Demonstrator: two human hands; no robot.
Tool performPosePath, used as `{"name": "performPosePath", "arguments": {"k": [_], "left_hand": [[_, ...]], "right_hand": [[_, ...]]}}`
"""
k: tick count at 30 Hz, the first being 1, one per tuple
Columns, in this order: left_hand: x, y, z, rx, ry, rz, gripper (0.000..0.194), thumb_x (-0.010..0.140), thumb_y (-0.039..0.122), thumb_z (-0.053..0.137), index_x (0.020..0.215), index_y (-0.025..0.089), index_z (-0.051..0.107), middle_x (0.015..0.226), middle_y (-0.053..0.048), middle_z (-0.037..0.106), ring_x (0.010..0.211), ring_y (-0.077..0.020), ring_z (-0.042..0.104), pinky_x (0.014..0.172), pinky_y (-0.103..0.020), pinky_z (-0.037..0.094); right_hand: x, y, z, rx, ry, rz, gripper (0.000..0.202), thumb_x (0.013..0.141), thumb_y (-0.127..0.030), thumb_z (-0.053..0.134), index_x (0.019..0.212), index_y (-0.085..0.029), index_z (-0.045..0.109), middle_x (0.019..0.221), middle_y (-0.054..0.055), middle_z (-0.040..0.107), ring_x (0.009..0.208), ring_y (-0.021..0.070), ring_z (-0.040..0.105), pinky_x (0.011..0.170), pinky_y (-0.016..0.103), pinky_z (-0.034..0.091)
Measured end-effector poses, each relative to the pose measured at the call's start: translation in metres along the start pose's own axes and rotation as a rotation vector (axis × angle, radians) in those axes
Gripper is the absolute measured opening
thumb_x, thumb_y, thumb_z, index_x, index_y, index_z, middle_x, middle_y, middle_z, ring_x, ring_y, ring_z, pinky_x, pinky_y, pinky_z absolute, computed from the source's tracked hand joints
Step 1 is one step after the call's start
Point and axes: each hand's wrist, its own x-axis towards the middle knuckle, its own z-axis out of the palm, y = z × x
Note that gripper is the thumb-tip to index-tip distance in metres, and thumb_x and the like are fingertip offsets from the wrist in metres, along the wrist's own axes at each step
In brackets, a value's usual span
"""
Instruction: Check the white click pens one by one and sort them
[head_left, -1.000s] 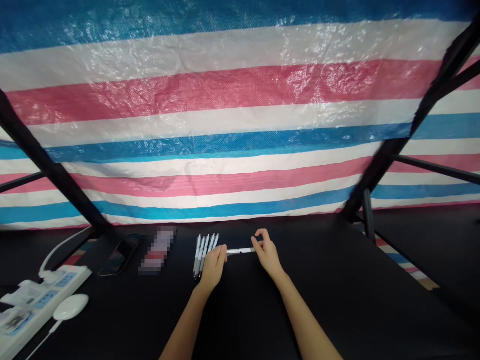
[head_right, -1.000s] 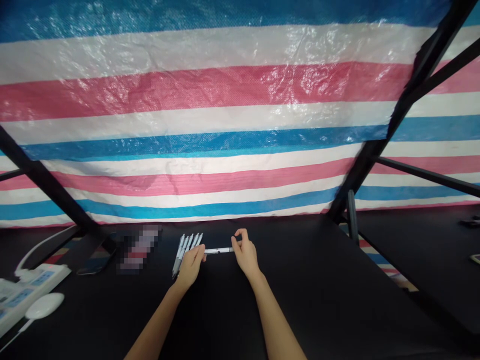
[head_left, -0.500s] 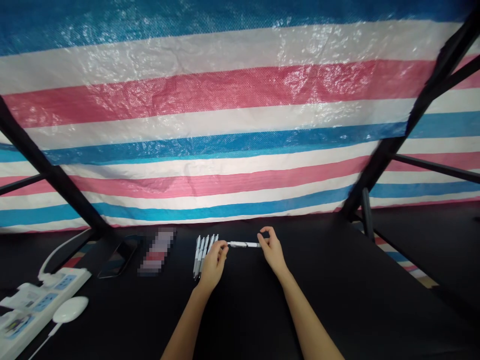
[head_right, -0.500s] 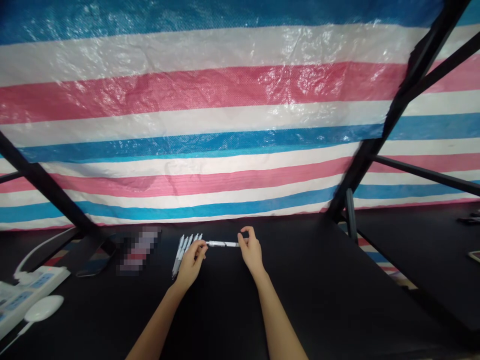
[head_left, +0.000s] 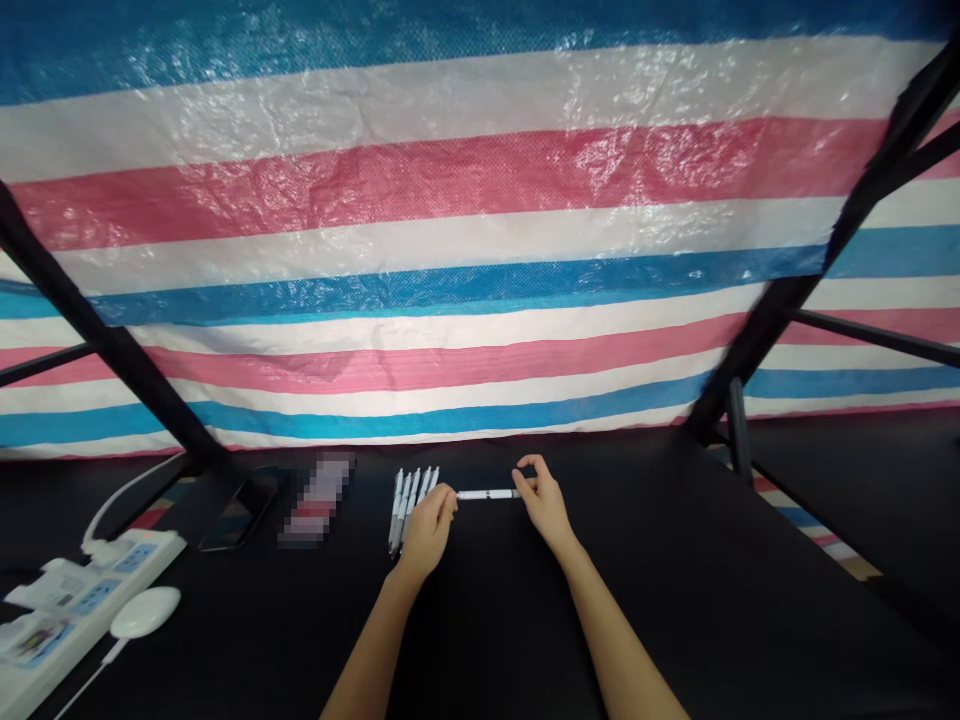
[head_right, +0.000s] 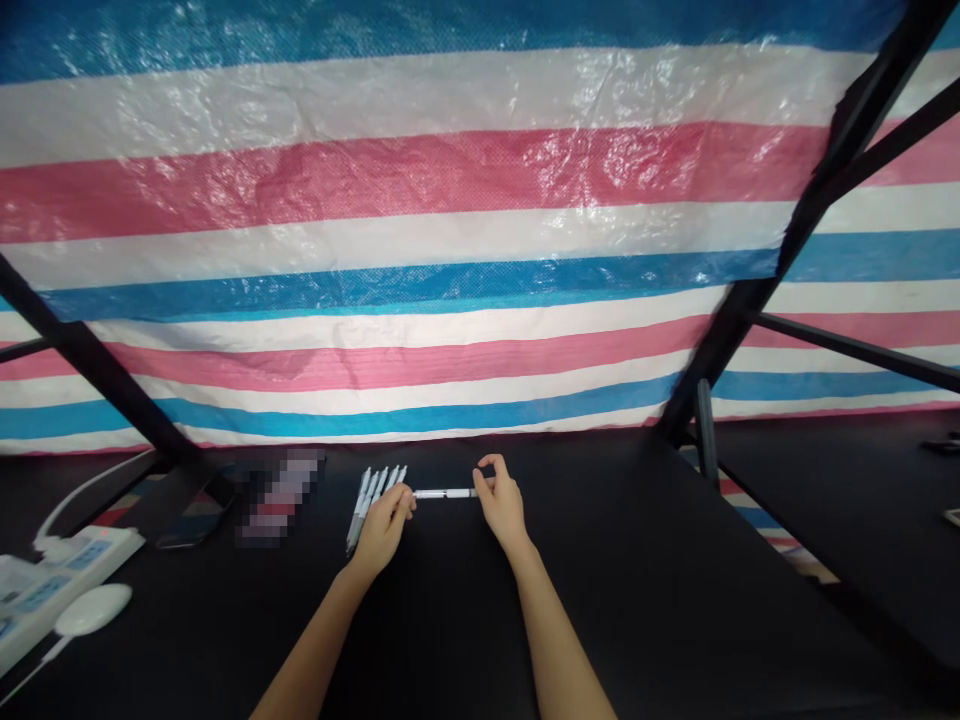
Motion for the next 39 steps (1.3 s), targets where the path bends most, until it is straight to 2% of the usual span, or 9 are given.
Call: {"name": "performPosePath", "arguments": {"k": [6,12,15,18,21,25,29,35,39], "left_hand": [[-0.0004,-0.0023,0.0023,-0.050,-0.002,-0.062,0.024,0.090,0.038,0.035,0.092,0.022,0.052,0.077,-0.001,0.059,0.065,-0.0144,0.056,0.065,-0.027,0.042],[0.0008,-0.0044,0.0011,0.007,0.001,-0.031,0.034,0.090,0.040,0.030,0.067,0.021,0.047,0.063,0.001,0.052,0.060,-0.0141,0.053,0.061,-0.026,0.040],[0.0008,-0.0037,0.0002,0.021,-0.001,-0.034,0.038,0.090,0.041,0.030,0.063,0.020,0.046,0.060,0.000,0.052,0.061,-0.0145,0.053,0.062,-0.027,0.040],[0.0002,-0.0037,0.0008,-0.043,0.006,-0.058,0.030,0.089,0.041,0.034,0.079,0.021,0.054,0.069,-0.001,0.058,0.064,-0.0147,0.055,0.063,-0.027,0.042],[0.0001,-0.0050,0.0018,-0.100,0.022,-0.067,0.027,0.088,0.041,0.038,0.095,0.022,0.055,0.078,-0.002,0.061,0.067,-0.0149,0.056,0.063,-0.027,0.043],[0.0006,-0.0054,0.0012,-0.053,-0.006,-0.047,0.030,0.090,0.040,0.032,0.080,0.021,0.052,0.069,0.000,0.056,0.061,-0.0138,0.054,0.062,-0.026,0.041],[0.0009,-0.0016,-0.0008,0.027,0.018,-0.042,0.037,0.091,0.040,0.028,0.064,0.021,0.044,0.058,0.002,0.048,0.057,-0.0138,0.049,0.059,-0.027,0.036],[0.0015,0.0008,-0.0005,-0.034,0.069,-0.110,0.042,0.090,0.045,0.028,0.056,0.022,0.038,0.049,0.003,0.043,0.048,-0.0136,0.045,0.053,-0.028,0.032],[0.0026,-0.0002,0.0023,-0.100,0.098,-0.160,0.047,0.089,0.049,0.030,0.051,0.022,0.036,0.045,0.003,0.041,0.045,-0.0133,0.044,0.051,-0.028,0.033]], "right_hand": [[-0.0001,-0.0014,-0.0001,0.010,0.016,-0.008,0.022,0.081,-0.043,0.045,0.087,-0.023,0.044,0.040,-0.012,0.034,0.036,0.0120,0.036,0.044,0.021,0.023],[-0.0012,-0.0014,0.0005,0.002,-0.002,-0.019,0.020,0.081,-0.042,0.045,0.087,-0.023,0.044,0.041,-0.011,0.034,0.037,0.0121,0.037,0.044,0.022,0.024],[-0.0013,-0.0025,0.0004,-0.003,-0.011,-0.019,0.020,0.082,-0.042,0.045,0.087,-0.023,0.044,0.041,-0.011,0.033,0.037,0.0120,0.036,0.045,0.022,0.023],[-0.0004,-0.0026,-0.0006,0.007,-0.001,-0.012,0.020,0.081,-0.043,0.045,0.085,-0.023,0.044,0.041,-0.011,0.031,0.037,0.0119,0.034,0.045,0.022,0.022],[0.0005,-0.0014,-0.0016,0.008,0.007,-0.001,0.020,0.081,-0.043,0.045,0.085,-0.024,0.044,0.041,-0.011,0.031,0.037,0.0120,0.034,0.045,0.022,0.022],[0.0002,0.0001,-0.0013,-0.002,-0.006,-0.009,0.020,0.082,-0.043,0.045,0.086,-0.024,0.044,0.041,-0.011,0.033,0.037,0.0122,0.036,0.045,0.022,0.022],[-0.0009,-0.0003,0.0001,-0.009,-0.022,-0.032,0.019,0.083,-0.042,0.045,0.087,-0.023,0.045,0.041,-0.011,0.035,0.038,0.0117,0.036,0.045,0.021,0.022],[-0.0015,-0.0038,0.0015,0.003,-0.042,-0.039,0.020,0.082,-0.042,0.045,0.086,-0.023,0.045,0.041,-0.011,0.034,0.037,0.0112,0.034,0.044,0.021,0.022],[-0.0029,-0.0071,0.0024,-0.012,-0.010,-0.064,0.020,0.083,-0.042,0.045,0.088,-0.023,0.046,0.042,-0.010,0.035,0.038,0.0115,0.036,0.045,0.022,0.024]]}}
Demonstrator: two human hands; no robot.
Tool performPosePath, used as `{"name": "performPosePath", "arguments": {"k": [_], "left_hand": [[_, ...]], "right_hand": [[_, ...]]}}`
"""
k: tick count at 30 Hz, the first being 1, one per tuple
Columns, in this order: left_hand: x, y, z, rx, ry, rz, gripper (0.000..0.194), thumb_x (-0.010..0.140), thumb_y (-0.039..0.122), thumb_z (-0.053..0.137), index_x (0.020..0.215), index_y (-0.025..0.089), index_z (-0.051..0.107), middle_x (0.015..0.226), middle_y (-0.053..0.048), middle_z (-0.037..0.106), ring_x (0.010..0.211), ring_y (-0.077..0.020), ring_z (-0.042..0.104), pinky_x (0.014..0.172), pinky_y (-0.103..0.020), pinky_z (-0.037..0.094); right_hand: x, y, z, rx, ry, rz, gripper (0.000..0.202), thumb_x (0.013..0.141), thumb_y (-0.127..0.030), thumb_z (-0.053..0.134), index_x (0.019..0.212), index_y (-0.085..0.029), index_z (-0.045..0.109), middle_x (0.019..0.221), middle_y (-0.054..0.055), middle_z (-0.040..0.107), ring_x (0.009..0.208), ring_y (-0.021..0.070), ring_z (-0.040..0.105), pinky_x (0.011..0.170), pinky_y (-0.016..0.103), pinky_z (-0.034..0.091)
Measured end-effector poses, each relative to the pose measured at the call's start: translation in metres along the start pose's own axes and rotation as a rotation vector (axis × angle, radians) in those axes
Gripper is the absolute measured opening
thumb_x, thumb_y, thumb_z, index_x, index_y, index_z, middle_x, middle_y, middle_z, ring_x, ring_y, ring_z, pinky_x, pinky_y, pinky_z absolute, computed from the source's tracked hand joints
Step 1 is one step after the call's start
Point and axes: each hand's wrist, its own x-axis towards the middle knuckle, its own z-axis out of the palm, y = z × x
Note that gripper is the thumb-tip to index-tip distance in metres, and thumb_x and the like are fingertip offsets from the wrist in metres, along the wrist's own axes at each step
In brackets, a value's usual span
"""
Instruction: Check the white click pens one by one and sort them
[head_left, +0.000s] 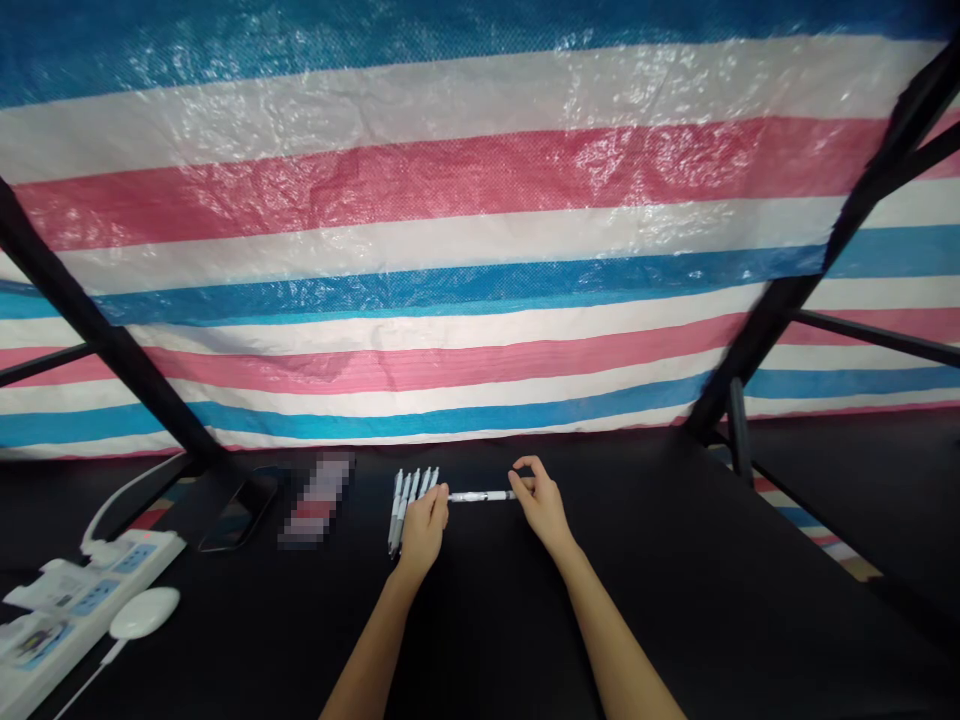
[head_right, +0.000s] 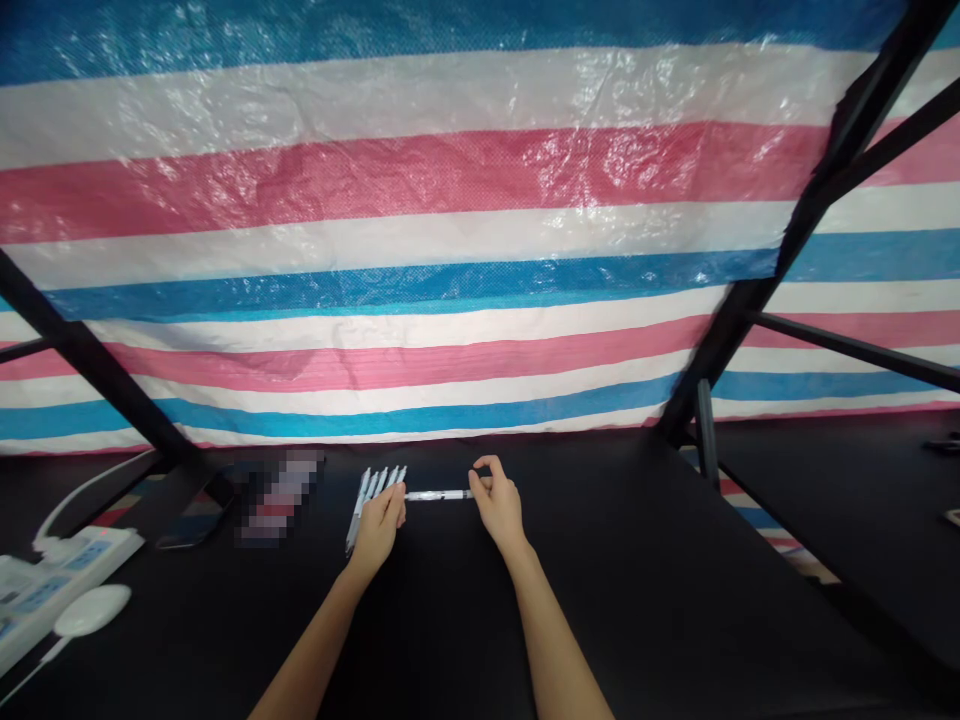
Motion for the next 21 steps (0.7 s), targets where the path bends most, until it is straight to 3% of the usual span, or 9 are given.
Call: {"name": "performPosePath", "arguments": {"k": [6,9,13,17,21], "left_hand": [[0.007,-0.007,0.003,-0.174,-0.024,-0.072,0.053,0.088,0.053,0.029,0.044,0.022,0.034,0.039,0.002,0.039,0.043,-0.0120,0.044,0.052,-0.028,0.039],[0.010,-0.013,0.000,-0.222,-0.008,-0.101,0.053,0.087,0.053,0.032,0.044,0.022,0.034,0.039,0.003,0.038,0.042,-0.0116,0.044,0.050,-0.028,0.039],[0.013,-0.017,-0.004,-0.269,0.057,-0.123,0.051,0.086,0.051,0.034,0.044,0.022,0.034,0.038,0.004,0.037,0.042,-0.0112,0.043,0.049,-0.027,0.039],[0.012,-0.013,-0.004,-0.205,0.065,-0.095,0.051,0.087,0.050,0.034,0.045,0.022,0.036,0.040,0.003,0.039,0.042,-0.0110,0.042,0.049,-0.027,0.037],[0.006,-0.006,-0.003,-0.063,0.057,-0.047,0.049,0.088,0.050,0.033,0.049,0.021,0.039,0.044,0.003,0.043,0.044,-0.0118,0.045,0.050,-0.027,0.037]], "right_hand": [[-0.003,-0.001,0.002,-0.046,0.049,-0.107,0.022,0.086,-0.040,0.044,0.099,-0.022,0.047,0.059,-0.006,0.043,0.052,0.0125,0.046,0.056,0.024,0.037],[-0.002,0.000,0.004,0.038,-0.005,-0.155,0.025,0.084,-0.038,0.049,0.103,-0.022,0.049,0.071,-0.002,0.048,0.060,0.0129,0.048,0.060,0.025,0.040],[0.001,0.002,0.005,0.262,-0.137,-0.128,0.032,0.077,-0.037,0.058,0.104,-0.021,0.053,0.083,0.002,0.053,0.064,0.0129,0.050,0.051,0.022,0.038],[0.001,0.003,0.005,0.257,-0.237,-0.046,0.031,0.080,-0.040,0.055,0.102,-0.019,0.058,0.074,0.001,0.056,0.063,0.0136,0.051,0.053,0.024,0.039],[0.001,0.006,0.005,0.174,-0.284,-0.063,0.026,0.083,-0.040,0.052,0.093,-0.019,0.063,0.064,-0.001,0.057,0.061,0.0140,0.053,0.061,0.026,0.041]]}}
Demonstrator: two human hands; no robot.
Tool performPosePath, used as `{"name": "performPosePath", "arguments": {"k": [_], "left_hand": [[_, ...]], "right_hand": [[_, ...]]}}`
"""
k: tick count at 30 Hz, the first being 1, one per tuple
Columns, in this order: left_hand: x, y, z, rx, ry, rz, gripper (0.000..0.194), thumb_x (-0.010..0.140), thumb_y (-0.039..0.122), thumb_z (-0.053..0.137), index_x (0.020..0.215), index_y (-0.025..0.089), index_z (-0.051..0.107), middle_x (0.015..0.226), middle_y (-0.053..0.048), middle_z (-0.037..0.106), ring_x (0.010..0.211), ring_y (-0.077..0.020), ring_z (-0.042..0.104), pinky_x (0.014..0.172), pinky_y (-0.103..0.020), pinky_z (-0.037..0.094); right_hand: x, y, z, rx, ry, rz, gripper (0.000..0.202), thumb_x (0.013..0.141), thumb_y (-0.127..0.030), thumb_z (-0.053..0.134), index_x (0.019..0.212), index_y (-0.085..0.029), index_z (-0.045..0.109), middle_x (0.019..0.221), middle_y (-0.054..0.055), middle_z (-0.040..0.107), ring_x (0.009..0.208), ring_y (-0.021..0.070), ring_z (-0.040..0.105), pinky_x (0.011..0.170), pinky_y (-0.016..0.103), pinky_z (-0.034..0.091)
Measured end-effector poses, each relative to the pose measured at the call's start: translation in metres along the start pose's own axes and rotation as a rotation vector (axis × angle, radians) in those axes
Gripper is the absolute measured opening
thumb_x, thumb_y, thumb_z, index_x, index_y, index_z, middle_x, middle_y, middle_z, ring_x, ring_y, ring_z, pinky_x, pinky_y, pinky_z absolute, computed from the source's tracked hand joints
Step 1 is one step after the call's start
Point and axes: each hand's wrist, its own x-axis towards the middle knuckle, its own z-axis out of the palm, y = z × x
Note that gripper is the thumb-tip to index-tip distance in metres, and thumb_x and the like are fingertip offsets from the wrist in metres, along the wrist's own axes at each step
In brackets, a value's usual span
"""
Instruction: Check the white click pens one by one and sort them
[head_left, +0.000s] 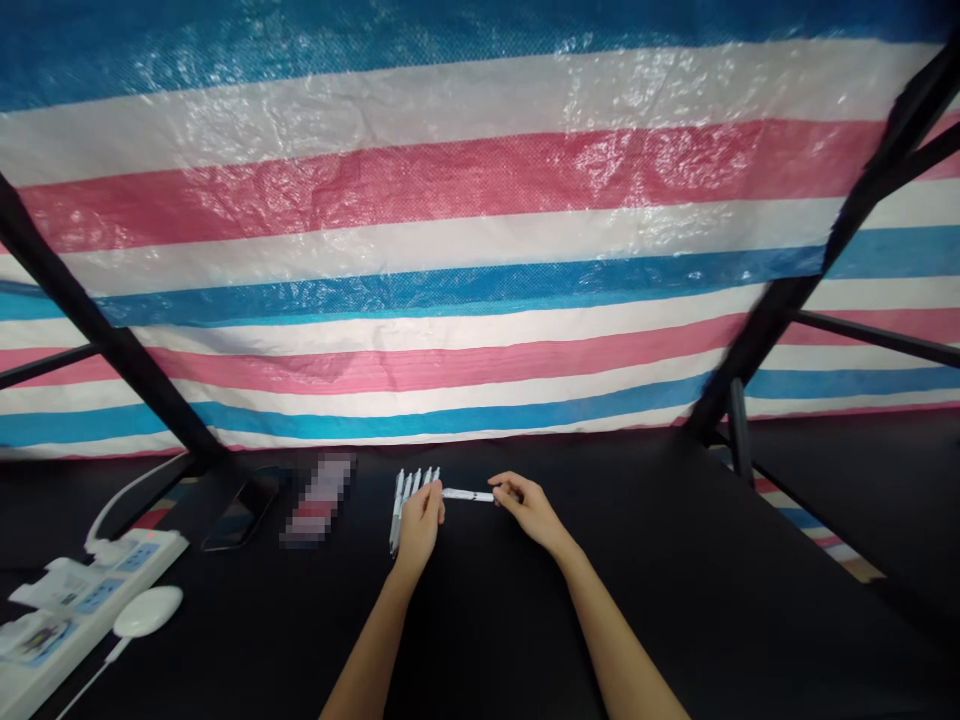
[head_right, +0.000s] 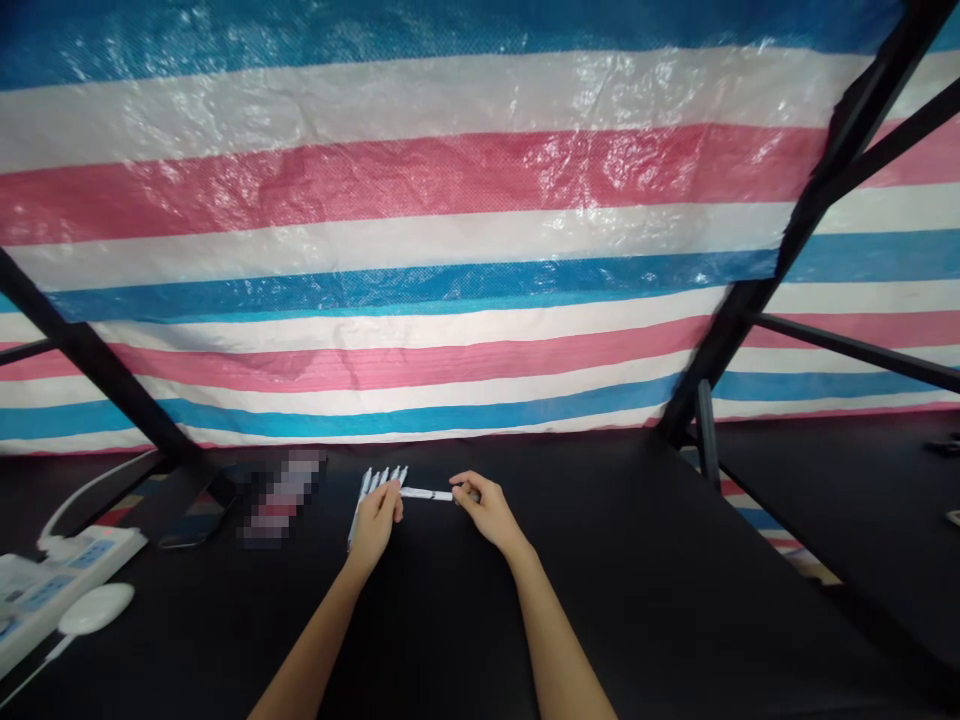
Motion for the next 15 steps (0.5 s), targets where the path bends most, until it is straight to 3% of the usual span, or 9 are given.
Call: {"name": "performPosePath", "arguments": {"k": [8,11,15], "left_hand": [[-0.0044,-0.0010,0.0017,0.072,-0.077,0.073,0.028,0.089,0.043,0.035,0.077,0.022,0.051,0.062,0.003,0.058,0.055,-0.0136,0.054,0.056,-0.026,0.039],[-0.0049,-0.0024,0.0017,0.144,-0.077,0.066,0.027,0.089,0.041,0.035,0.074,0.023,0.050,0.060,0.003,0.057,0.054,-0.0141,0.054,0.055,-0.026,0.036],[-0.0041,-0.0028,-0.0004,0.234,0.020,0.052,0.033,0.089,0.039,0.035,0.063,0.023,0.044,0.052,0.003,0.050,0.050,-0.0144,0.050,0.054,-0.027,0.033]], "right_hand": [[0.0022,0.0050,-0.0029,0.053,0.084,0.033,0.027,0.083,-0.041,0.051,0.091,-0.017,0.060,0.057,-0.003,0.054,0.057,0.0148,0.055,0.059,0.026,0.040],[0.0022,0.0049,-0.0026,0.071,0.090,0.045,0.027,0.082,-0.041,0.051,0.090,-0.017,0.060,0.056,-0.003,0.053,0.057,0.0149,0.055,0.059,0.026,0.039],[0.0017,0.0034,-0.0015,0.032,0.084,0.013,0.024,0.082,-0.039,0.053,0.089,-0.018,0.061,0.061,-0.002,0.055,0.059,0.0142,0.052,0.060,0.026,0.039]]}}
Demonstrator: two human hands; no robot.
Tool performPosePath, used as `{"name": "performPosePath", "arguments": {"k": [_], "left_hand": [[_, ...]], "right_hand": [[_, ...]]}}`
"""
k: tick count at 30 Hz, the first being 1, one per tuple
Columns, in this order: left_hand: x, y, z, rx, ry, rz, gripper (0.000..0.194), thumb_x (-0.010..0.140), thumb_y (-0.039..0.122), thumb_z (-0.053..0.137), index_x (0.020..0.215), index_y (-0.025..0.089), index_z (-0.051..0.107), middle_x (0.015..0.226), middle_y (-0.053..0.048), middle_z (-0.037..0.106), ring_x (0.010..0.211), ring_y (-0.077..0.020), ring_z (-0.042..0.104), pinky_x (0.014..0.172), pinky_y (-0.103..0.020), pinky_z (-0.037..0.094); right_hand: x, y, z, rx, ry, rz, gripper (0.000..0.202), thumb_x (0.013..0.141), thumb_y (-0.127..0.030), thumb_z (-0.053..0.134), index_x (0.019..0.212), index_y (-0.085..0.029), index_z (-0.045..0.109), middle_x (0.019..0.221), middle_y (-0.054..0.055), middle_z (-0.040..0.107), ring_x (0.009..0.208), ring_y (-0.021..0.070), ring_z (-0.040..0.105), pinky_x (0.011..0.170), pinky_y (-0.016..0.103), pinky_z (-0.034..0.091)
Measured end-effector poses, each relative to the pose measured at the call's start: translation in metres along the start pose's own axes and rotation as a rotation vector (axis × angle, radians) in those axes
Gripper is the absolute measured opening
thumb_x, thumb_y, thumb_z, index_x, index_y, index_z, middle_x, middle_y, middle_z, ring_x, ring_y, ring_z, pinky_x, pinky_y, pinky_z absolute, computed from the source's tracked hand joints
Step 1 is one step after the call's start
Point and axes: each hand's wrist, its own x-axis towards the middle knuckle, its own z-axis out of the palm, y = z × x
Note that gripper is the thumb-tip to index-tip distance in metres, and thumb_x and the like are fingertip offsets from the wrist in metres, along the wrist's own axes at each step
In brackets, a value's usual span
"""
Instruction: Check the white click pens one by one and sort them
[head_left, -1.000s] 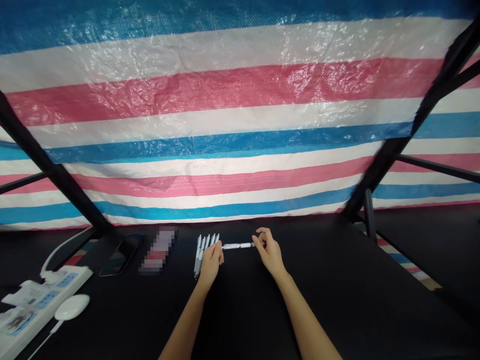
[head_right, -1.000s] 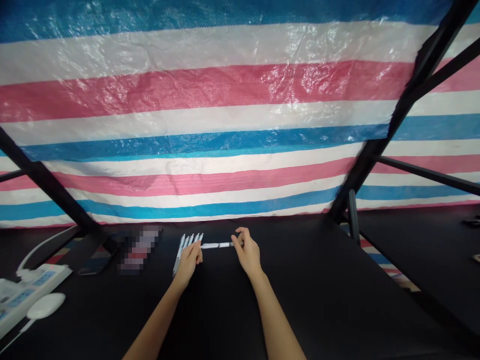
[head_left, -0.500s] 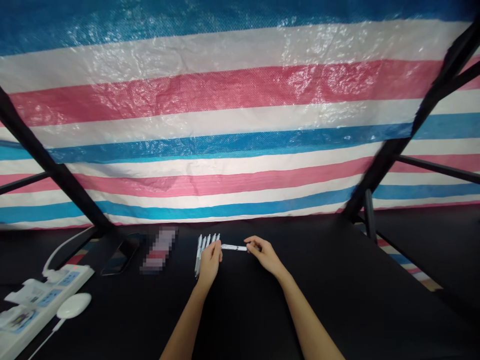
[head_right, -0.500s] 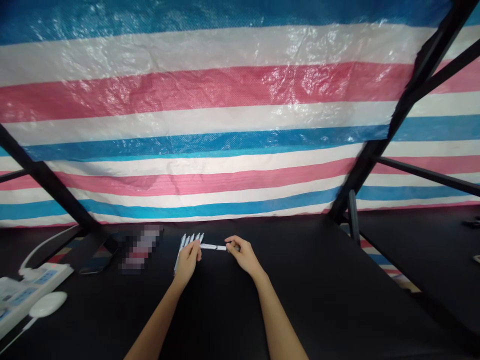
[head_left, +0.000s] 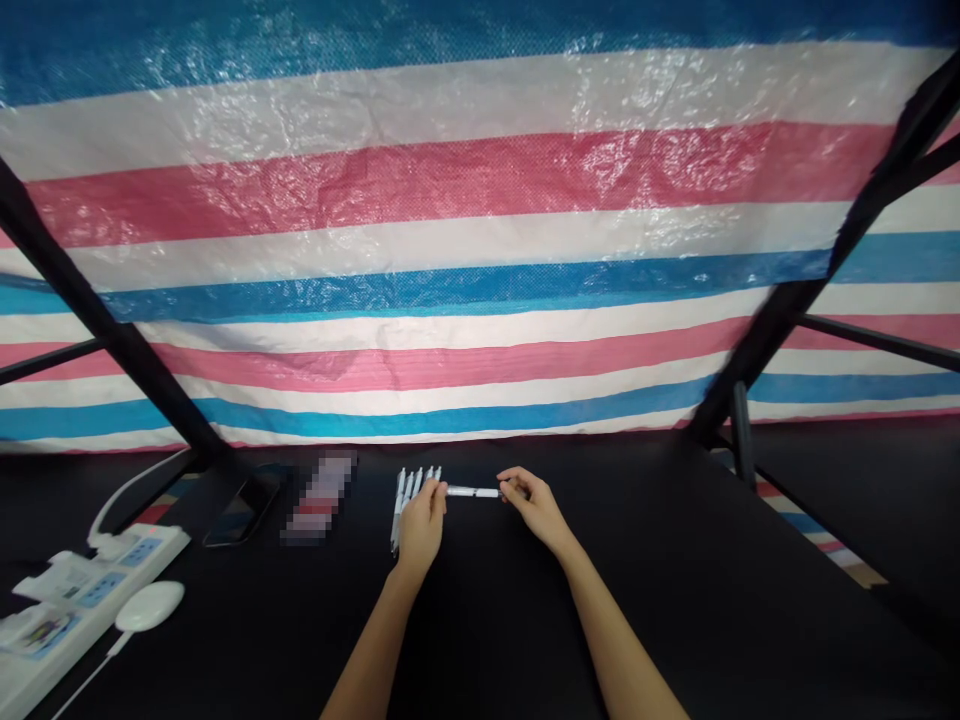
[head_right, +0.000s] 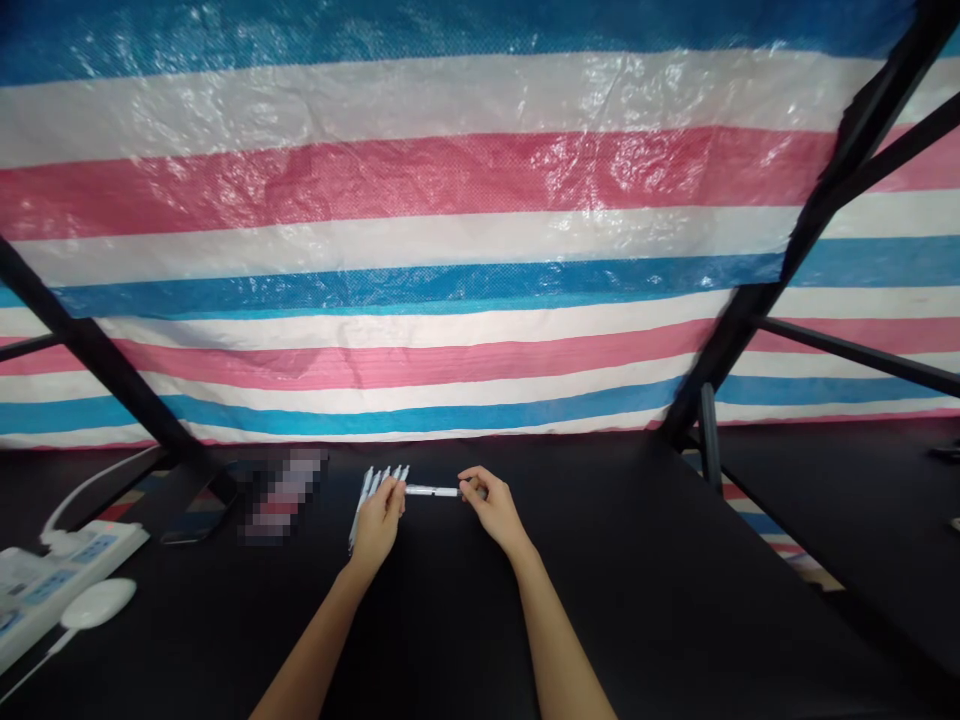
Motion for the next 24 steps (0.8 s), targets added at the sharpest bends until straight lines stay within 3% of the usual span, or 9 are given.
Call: {"name": "performPosePath", "arguments": {"k": [6,10,16,24], "left_hand": [[0.004,-0.002,-0.005,-0.041,0.134,-0.083,0.041,0.090,0.041,0.029,0.055,0.022,0.038,0.047,0.003,0.044,0.047,-0.0140,0.047,0.055,-0.027,0.033],[0.006,-0.004,-0.008,-0.080,0.181,-0.112,0.043,0.089,0.045,0.028,0.055,0.022,0.038,0.045,0.003,0.043,0.046,-0.0133,0.046,0.054,-0.026,0.033],[0.008,-0.005,-0.010,-0.097,0.191,-0.161,0.045,0.086,0.050,0.028,0.054,0.021,0.040,0.044,0.003,0.044,0.047,-0.0137,0.047,0.054,-0.025,0.035],[0.009,-0.006,-0.010,-0.107,0.185,-0.167,0.046,0.086,0.050,0.028,0.054,0.021,0.041,0.044,0.003,0.044,0.046,-0.0132,0.046,0.053,-0.025,0.035]], "right_hand": [[0.000,-0.004,-0.002,-0.020,0.088,-0.023,0.022,0.077,-0.037,0.057,0.087,-0.018,0.062,0.069,0.001,0.057,0.060,0.0137,0.049,0.059,0.026,0.039],[0.001,-0.005,-0.008,-0.002,0.143,0.009,0.020,0.073,-0.036,0.059,0.081,-0.018,0.062,0.065,0.000,0.055,0.058,0.0135,0.048,0.058,0.026,0.039],[0.002,-0.002,-0.020,-0.003,0.212,0.031,0.015,0.068,-0.031,0.060,0.075,-0.018,0.060,0.059,-0.002,0.052,0.053,0.0127,0.044,0.055,0.025,0.036],[0.001,-0.003,-0.018,-0.005,0.188,0.033,0.014,0.068,-0.030,0.060,0.076,-0.018,0.060,0.060,-0.002,0.052,0.053,0.0123,0.045,0.055,0.025,0.036]]}}
